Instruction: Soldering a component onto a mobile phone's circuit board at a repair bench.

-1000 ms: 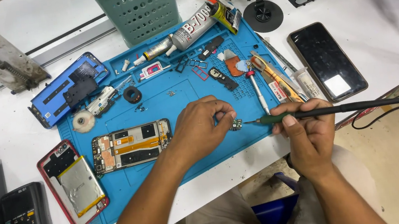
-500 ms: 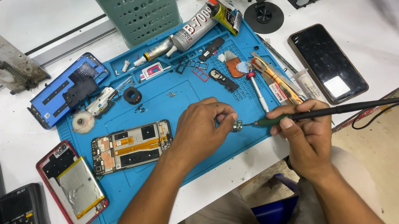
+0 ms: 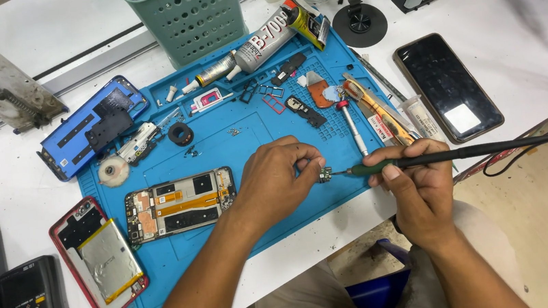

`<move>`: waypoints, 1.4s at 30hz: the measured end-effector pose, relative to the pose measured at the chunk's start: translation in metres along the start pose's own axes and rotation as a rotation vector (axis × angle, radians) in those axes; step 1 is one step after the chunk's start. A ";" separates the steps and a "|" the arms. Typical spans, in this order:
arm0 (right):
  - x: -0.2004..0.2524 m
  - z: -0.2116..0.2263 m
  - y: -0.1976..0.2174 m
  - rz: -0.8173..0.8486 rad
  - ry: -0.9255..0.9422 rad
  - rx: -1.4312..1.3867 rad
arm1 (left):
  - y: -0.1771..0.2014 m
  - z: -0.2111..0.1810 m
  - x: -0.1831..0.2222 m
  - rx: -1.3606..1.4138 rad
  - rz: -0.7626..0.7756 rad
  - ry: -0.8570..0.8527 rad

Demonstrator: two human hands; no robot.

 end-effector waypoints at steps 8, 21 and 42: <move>-0.001 -0.001 0.000 0.003 0.005 -0.019 | -0.001 0.001 0.000 -0.009 0.001 -0.001; -0.001 0.001 -0.001 0.006 0.019 -0.021 | -0.003 0.002 0.000 -0.014 0.005 0.002; -0.002 0.003 -0.005 0.004 0.024 -0.031 | -0.004 0.000 0.000 -0.010 0.026 0.025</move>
Point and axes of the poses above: each hand's wrist, its own x-axis away from the middle knuckle, its own y-axis out of the back of the hand, z = x × y, the point moved 8 cm from there along -x, towards the middle knuckle, and after that the axes turned 10 degrees about y, right-handed, at the moved point
